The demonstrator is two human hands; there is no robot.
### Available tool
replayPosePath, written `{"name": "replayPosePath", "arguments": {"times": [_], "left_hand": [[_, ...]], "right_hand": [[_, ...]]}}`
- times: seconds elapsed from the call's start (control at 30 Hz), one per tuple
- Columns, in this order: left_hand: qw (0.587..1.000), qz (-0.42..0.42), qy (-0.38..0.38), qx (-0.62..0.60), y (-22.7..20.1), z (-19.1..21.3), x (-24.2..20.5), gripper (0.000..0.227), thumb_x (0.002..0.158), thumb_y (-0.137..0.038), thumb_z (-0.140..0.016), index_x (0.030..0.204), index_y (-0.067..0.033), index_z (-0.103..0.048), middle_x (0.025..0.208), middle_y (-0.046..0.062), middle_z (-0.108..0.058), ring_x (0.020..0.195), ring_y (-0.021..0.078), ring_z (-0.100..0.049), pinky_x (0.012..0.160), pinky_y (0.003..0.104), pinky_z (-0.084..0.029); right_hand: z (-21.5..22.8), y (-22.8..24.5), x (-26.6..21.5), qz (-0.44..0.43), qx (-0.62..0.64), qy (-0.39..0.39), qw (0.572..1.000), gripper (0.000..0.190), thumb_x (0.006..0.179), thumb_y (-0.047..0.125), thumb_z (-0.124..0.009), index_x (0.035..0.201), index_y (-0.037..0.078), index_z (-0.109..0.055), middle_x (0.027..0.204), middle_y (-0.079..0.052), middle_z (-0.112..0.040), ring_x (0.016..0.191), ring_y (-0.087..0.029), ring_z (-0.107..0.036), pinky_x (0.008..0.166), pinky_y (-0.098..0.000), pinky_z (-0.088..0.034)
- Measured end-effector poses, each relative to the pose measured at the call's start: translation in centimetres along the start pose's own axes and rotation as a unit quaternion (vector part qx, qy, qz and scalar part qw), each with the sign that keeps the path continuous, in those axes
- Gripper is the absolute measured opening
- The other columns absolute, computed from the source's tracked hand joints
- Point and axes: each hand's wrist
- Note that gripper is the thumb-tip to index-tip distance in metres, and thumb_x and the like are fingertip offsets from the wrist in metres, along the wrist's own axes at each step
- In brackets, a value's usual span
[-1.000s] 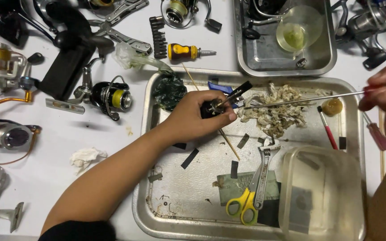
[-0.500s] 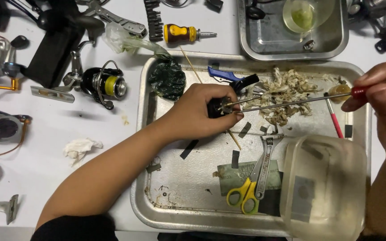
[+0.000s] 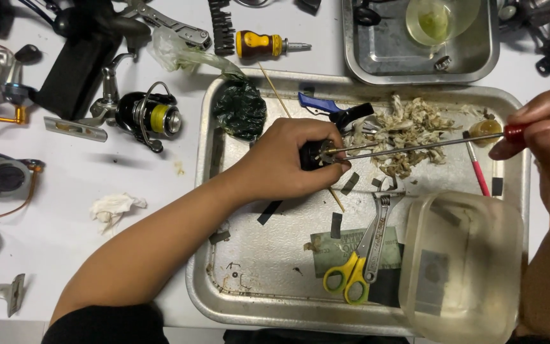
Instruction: Reassembling the internal components of a fishing reel body using a screwdriver and manual manipulation on a workbench.
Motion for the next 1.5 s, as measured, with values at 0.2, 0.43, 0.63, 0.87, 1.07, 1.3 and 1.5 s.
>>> {"name": "replayPosePath", "arguments": {"times": [0.2, 0.43, 0.63, 0.87, 1.07, 1.3, 1.5], "left_hand": [[0.999, -0.020, -0.044, 0.020, 0.0, -0.2, -0.2, 0.010, 0.080, -0.022, -0.067, 0.089, -0.0176, -0.070, 0.085, -0.005, -0.072, 0.080, 0.0114, -0.066, 0.074, 0.029, -0.049], [0.986, -0.116, -0.103, 0.065, 0.5, -0.7, -0.3, 0.008, 0.084, -0.013, -0.070, 0.090, -0.0117, -0.065, 0.082, 0.000, -0.066, 0.075, 0.0156, -0.063, 0.067, 0.030, -0.049], [0.969, -0.178, -0.117, 0.126, 0.5, -0.6, -0.4, 0.013, 0.082, -0.010, -0.072, 0.091, -0.0096, -0.063, 0.082, 0.003, -0.064, 0.073, 0.0202, -0.061, 0.066, 0.033, -0.049], [0.957, -0.197, -0.114, 0.180, 0.9, -0.6, -0.4, 0.017, 0.083, -0.013, -0.075, 0.092, -0.0081, -0.061, 0.081, 0.006, -0.063, 0.072, 0.0235, -0.060, 0.065, 0.037, -0.049], [0.910, -0.248, -0.146, 0.297, 1.8, -0.7, -0.6, 0.034, 0.077, -0.016, -0.090, 0.094, -0.0094, -0.062, 0.088, 0.006, -0.065, 0.074, 0.0246, -0.054, 0.064, 0.034, -0.043], [0.921, -0.227, -0.136, 0.287, 1.6, -0.4, -0.6, 0.032, 0.077, -0.014, -0.089, 0.092, -0.0081, -0.061, 0.087, 0.007, -0.065, 0.074, 0.0243, -0.056, 0.066, 0.034, -0.045], [0.931, -0.224, -0.147, 0.247, 1.4, -0.1, -0.5, 0.021, 0.081, -0.008, -0.079, 0.090, -0.0067, -0.060, 0.082, 0.008, -0.063, 0.074, 0.0243, -0.060, 0.070, 0.036, -0.050]], "right_hand": [[-0.8, 3.0, -0.7, -0.036, -0.052, -0.016, 0.998, 0.032, 0.121, 0.017, -0.042, 0.130, -0.011, -0.053, 0.124, -0.020, -0.053, 0.094, -0.026, -0.062, 0.093, -0.0333, -0.053], [0.2, 0.7, -1.1, -0.057, -0.050, -0.015, 0.997, 0.029, 0.118, 0.012, -0.045, 0.109, -0.013, -0.057, 0.116, -0.022, -0.055, 0.090, -0.026, -0.059, 0.083, -0.0332, -0.053], [0.1, 2.2, -0.9, -0.027, -0.090, 0.005, 0.996, 0.038, 0.121, 0.010, -0.042, 0.093, -0.010, -0.058, 0.095, -0.020, -0.056, 0.099, -0.025, -0.055, 0.094, -0.0347, -0.046], [1.1, -0.6, -1.2, -0.019, -0.108, 0.018, 0.994, 0.035, 0.116, 0.002, -0.053, 0.083, -0.004, -0.063, 0.117, -0.014, -0.058, 0.121, -0.021, -0.056, 0.106, -0.0307, -0.046], [1.7, -1.2, -1.9, -0.175, -0.117, 0.000, 0.978, 0.056, 0.122, 0.041, -0.034, 0.144, -0.008, -0.051, 0.097, -0.026, -0.054, 0.066, -0.026, -0.045, 0.049, -0.0351, -0.037], [-0.2, 3.8, -1.6, -0.058, -0.086, 0.028, 0.994, 0.022, 0.114, 0.009, -0.054, 0.118, -0.011, -0.060, 0.117, -0.022, -0.067, 0.111, -0.029, -0.068, 0.104, -0.0362, -0.056], [-0.2, 4.2, -1.3, 0.035, -0.175, 0.043, 0.983, 0.034, 0.113, 0.021, -0.051, 0.116, -0.010, -0.066, 0.111, -0.020, -0.070, 0.102, -0.026, -0.069, 0.094, -0.0325, -0.050]]}}
Point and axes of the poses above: each hand's wrist, its own x-axis towards the middle knuckle, its own z-axis out of the back of the hand, y = z × x
